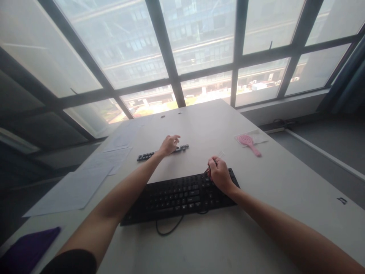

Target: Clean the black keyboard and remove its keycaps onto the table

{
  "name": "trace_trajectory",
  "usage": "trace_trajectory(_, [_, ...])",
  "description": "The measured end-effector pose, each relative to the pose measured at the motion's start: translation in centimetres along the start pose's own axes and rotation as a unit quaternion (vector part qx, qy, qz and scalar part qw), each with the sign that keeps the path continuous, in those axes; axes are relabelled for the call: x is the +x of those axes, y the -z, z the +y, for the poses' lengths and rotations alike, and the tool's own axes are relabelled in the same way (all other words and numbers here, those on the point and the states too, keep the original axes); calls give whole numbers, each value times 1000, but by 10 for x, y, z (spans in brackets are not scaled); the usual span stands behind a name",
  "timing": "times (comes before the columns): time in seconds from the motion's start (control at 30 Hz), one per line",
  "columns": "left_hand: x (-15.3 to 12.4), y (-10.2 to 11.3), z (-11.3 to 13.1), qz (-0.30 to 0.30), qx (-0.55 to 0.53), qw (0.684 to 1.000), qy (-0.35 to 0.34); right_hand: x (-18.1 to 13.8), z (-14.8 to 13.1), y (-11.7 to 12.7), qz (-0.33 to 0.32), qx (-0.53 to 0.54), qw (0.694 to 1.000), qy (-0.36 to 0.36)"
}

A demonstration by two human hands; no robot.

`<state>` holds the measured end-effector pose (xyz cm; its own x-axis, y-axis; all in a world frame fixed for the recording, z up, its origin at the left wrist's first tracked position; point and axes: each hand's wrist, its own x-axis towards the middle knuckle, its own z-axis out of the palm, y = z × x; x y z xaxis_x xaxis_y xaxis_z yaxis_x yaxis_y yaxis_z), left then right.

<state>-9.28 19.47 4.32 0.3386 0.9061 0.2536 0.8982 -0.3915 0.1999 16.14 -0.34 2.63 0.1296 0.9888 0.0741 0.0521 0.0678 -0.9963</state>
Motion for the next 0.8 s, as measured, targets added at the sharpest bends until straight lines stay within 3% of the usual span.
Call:
trace_trajectory(0.23, [2, 11, -28, -20, -47, 996, -78, 2, 5, -1, 1, 4, 1000, 5])
trace_trajectory(0.57, [10, 15, -25, -71, 13, 991, -110, 2, 4, 0, 3, 7, 1000, 0])
trace_trajectory(0.8, [13, 14, -27, -75, 29, 991, -104, 2, 4, 0, -4, 3, 1000, 7])
